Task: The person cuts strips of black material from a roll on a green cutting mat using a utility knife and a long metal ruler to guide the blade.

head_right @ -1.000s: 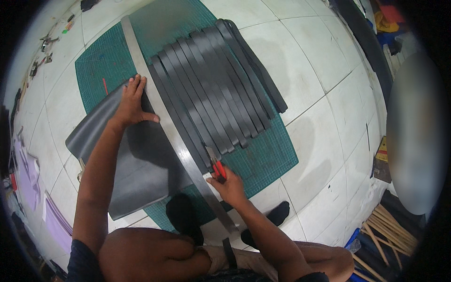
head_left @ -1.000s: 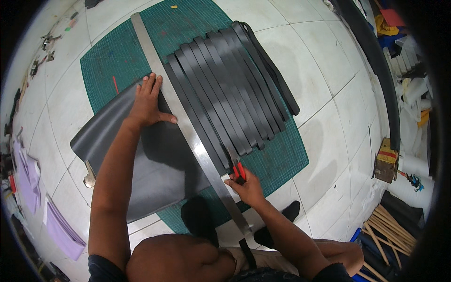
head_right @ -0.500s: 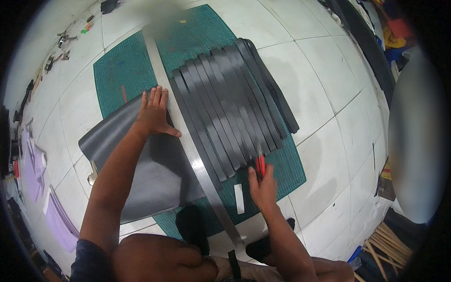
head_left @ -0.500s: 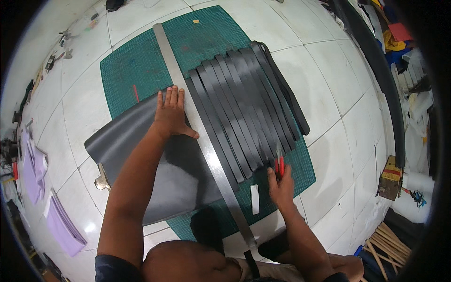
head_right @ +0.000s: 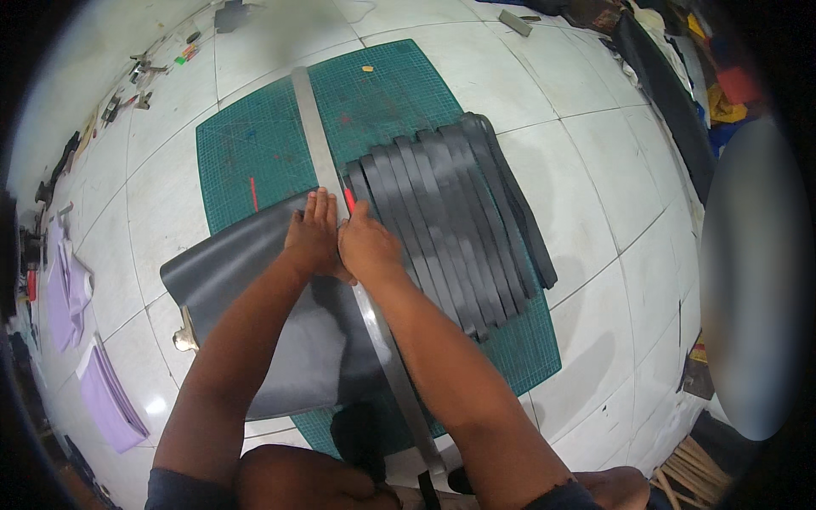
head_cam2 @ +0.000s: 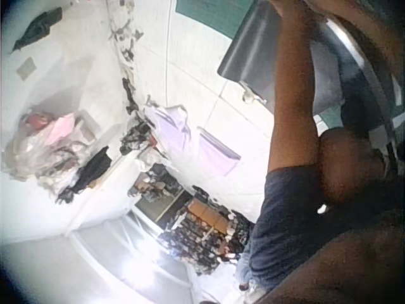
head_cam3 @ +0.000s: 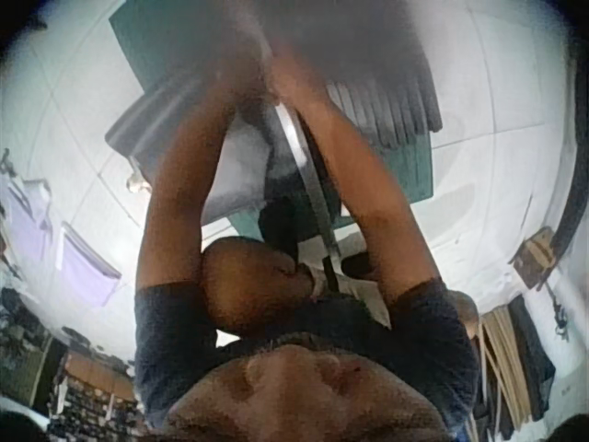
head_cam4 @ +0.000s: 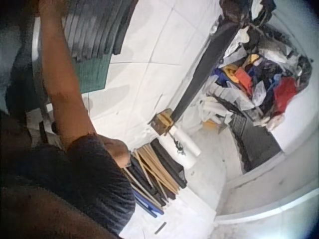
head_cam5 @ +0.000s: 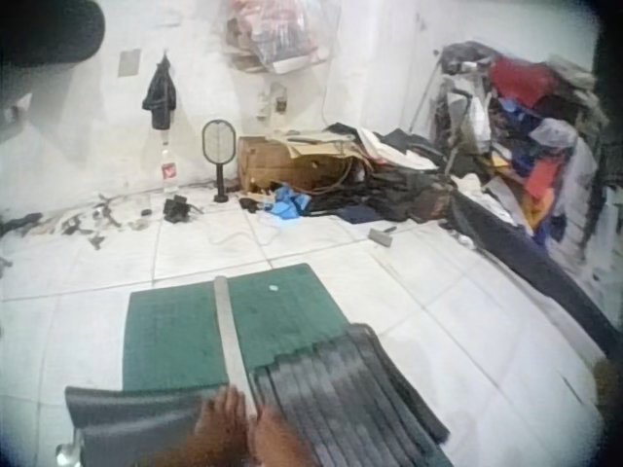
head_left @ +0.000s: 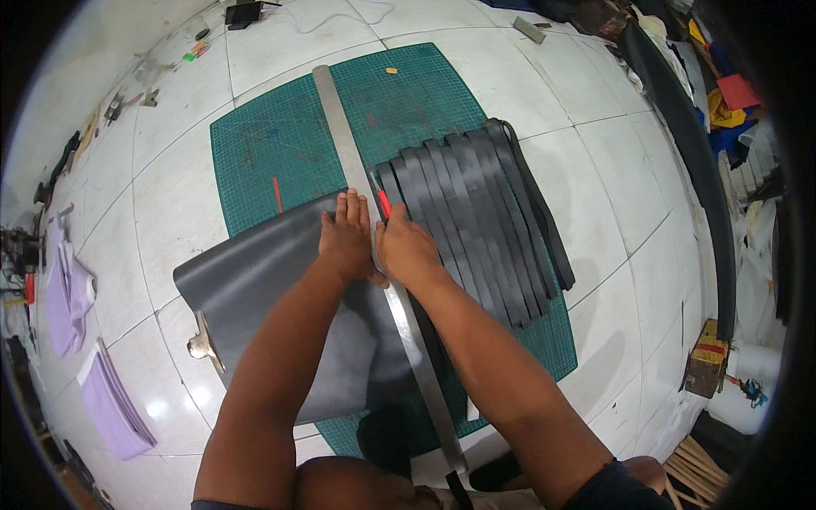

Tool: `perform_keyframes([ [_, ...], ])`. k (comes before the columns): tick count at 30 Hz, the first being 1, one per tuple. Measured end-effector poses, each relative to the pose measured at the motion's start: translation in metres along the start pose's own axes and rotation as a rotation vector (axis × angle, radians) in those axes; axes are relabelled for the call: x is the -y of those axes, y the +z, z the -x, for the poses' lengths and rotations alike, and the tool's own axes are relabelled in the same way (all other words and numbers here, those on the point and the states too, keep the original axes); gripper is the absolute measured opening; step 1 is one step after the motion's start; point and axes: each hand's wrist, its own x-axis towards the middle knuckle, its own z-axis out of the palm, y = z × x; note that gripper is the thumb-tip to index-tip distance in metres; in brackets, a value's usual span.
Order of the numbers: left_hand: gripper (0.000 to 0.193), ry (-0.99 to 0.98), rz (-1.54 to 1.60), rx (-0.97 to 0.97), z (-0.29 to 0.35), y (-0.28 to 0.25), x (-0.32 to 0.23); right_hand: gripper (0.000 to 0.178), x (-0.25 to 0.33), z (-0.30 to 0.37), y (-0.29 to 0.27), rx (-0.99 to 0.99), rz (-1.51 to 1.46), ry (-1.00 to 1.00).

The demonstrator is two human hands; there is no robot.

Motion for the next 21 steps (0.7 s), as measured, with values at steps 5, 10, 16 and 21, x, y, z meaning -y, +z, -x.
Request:
perform_keyframes([
  [5, 0.156, 0.03, 0.003, -0.027, 0.005, -0.001, 0.003, 0.036, 0.006, -0.014, 0.008, 0.045, 0.005, 0.031],
  [10, 0.156, 0.028, 0.019, -0.024, 0.002, 0.002, 0.006, 0.04, 0.011, -0.019, 0.008, 0.066, 0.01, 0.023],
  [16, 0.158, 0.022, -0.023, -0.047, 0.001, 0.002, 0.003, 0.045, 0.019, -0.029, -0.015, 0.148, 0.017, 0.061],
  [21, 0.159, -0.002, -0.037, -0.086, 0.001, 0.011, 0.006, 0.039, -0.005, 0.042, -0.019, 0.246, 0.027, 0.079],
])
